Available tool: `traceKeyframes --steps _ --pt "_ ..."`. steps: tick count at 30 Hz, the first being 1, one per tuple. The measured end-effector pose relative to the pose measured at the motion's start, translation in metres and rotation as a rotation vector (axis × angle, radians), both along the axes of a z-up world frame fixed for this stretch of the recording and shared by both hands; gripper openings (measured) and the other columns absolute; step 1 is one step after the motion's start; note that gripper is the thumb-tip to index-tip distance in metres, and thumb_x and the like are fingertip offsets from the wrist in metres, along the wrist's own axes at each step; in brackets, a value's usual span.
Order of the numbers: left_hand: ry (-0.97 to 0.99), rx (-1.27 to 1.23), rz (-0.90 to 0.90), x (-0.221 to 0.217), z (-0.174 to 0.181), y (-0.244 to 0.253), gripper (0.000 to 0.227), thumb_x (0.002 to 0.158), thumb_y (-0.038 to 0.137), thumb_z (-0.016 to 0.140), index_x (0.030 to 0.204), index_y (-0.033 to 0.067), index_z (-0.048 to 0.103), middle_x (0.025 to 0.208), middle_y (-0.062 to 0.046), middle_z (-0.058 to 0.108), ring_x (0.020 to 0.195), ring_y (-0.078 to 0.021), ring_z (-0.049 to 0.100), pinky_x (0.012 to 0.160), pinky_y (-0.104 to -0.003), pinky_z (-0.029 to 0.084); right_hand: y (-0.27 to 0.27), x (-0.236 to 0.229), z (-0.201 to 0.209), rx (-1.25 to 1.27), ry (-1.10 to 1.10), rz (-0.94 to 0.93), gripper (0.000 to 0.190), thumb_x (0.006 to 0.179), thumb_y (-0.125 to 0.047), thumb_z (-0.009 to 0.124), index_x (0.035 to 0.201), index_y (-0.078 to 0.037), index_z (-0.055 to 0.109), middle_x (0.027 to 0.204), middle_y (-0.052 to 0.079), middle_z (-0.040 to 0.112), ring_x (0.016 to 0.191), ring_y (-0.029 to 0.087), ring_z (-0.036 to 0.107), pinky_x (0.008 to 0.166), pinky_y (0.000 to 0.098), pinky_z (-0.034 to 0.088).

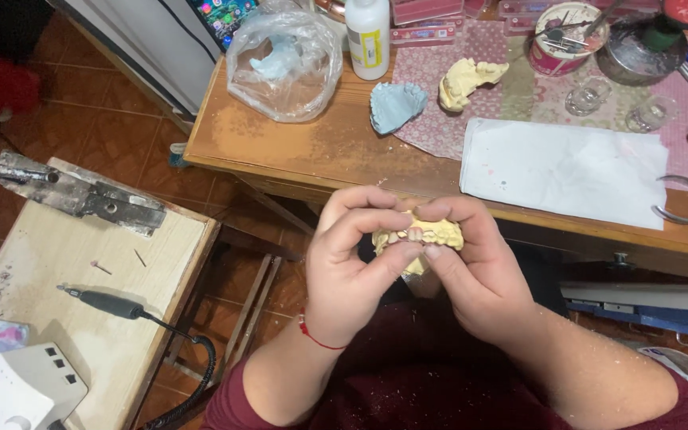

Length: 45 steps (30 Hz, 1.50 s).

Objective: The person uses a rotary tool to grind and shape a small pink dental prosthetic. They then place the prosthetic into a blue mold and later into a yellow mold, pressing it into place.

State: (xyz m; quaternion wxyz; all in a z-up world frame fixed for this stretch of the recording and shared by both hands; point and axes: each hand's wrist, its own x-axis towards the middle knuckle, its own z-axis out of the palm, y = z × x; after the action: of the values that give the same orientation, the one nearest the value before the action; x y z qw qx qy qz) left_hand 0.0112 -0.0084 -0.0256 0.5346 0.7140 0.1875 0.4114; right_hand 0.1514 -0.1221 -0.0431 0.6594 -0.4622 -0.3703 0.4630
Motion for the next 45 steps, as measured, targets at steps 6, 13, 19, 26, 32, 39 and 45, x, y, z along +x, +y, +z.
traceKeyframes --steps 6,13,19,26,32,39,45 --pt "-0.106 0.060 0.059 0.003 -0.005 -0.009 0.027 0.088 0.002 0.086 0.107 0.0096 0.069 0.131 -0.007 0.055 0.114 -0.0176 0.063 0.101 -0.030 0.056 -0.002 -0.003 0.003 0.130 -0.029 -0.021 0.032 0.108 0.004 0.044 0.138 -0.007 0.040 0.149 0.017 0.055 0.131 0.019 0.057 0.113 0.0375 0.048" --pt "-0.092 0.110 0.086 0.003 0.000 -0.010 0.028 0.086 0.005 0.088 0.107 0.0098 0.070 0.136 -0.007 0.053 0.112 -0.0168 0.061 0.102 -0.031 0.055 -0.001 -0.003 0.004 0.174 -0.068 -0.027 0.029 0.108 0.005 0.044 0.135 -0.008 0.041 0.149 0.022 0.054 0.134 0.024 0.057 0.115 0.0402 0.048" --pt "-0.139 0.095 0.060 0.007 -0.007 -0.016 0.025 0.092 0.006 0.085 0.111 0.0095 0.068 0.136 -0.008 0.051 0.113 -0.0162 0.061 0.104 -0.031 0.054 -0.002 -0.002 0.001 0.224 -0.054 -0.023 0.028 0.109 0.005 0.045 0.134 -0.008 0.042 0.149 0.024 0.053 0.136 0.026 0.057 0.117 0.0424 0.047" --pt "-0.152 0.067 0.004 0.004 -0.009 -0.017 0.025 0.096 0.001 0.078 0.118 0.0077 0.068 0.135 -0.010 0.053 0.113 -0.0162 0.061 0.103 -0.029 0.053 -0.006 -0.002 0.001 0.237 -0.080 -0.081 0.030 0.109 0.006 0.045 0.135 -0.008 0.043 0.146 0.023 0.056 0.136 0.026 0.056 0.118 0.0426 0.047" --pt "-0.152 0.059 0.064 0.004 -0.006 -0.018 0.023 0.092 0.000 0.082 0.112 0.0061 0.072 0.131 -0.009 0.058 0.106 -0.0149 0.067 0.097 -0.028 0.058 -0.007 -0.001 -0.005 0.208 -0.053 -0.083 0.029 0.109 0.005 0.046 0.135 -0.007 0.042 0.148 0.023 0.054 0.131 0.023 0.057 0.116 0.0411 0.047" --pt "-0.141 0.141 0.101 0.004 -0.005 -0.018 0.024 0.090 0.000 0.085 0.111 0.0051 0.075 0.128 -0.008 0.059 0.104 -0.0142 0.069 0.092 -0.027 0.060 -0.007 0.000 -0.001 0.198 -0.176 -0.122 0.028 0.109 0.005 0.046 0.135 -0.007 0.042 0.148 0.023 0.055 0.136 0.023 0.056 0.120 0.0405 0.044" --pt "-0.117 0.111 0.076 0.003 -0.005 -0.017 0.026 0.089 -0.002 0.085 0.111 0.0059 0.074 0.127 -0.008 0.059 0.105 -0.0146 0.069 0.095 -0.027 0.060 -0.008 0.004 0.000 0.238 -0.227 -0.049 0.033 0.106 0.003 0.050 0.136 -0.007 0.041 0.150 0.021 0.051 0.139 0.024 0.053 0.120 0.0398 0.044"
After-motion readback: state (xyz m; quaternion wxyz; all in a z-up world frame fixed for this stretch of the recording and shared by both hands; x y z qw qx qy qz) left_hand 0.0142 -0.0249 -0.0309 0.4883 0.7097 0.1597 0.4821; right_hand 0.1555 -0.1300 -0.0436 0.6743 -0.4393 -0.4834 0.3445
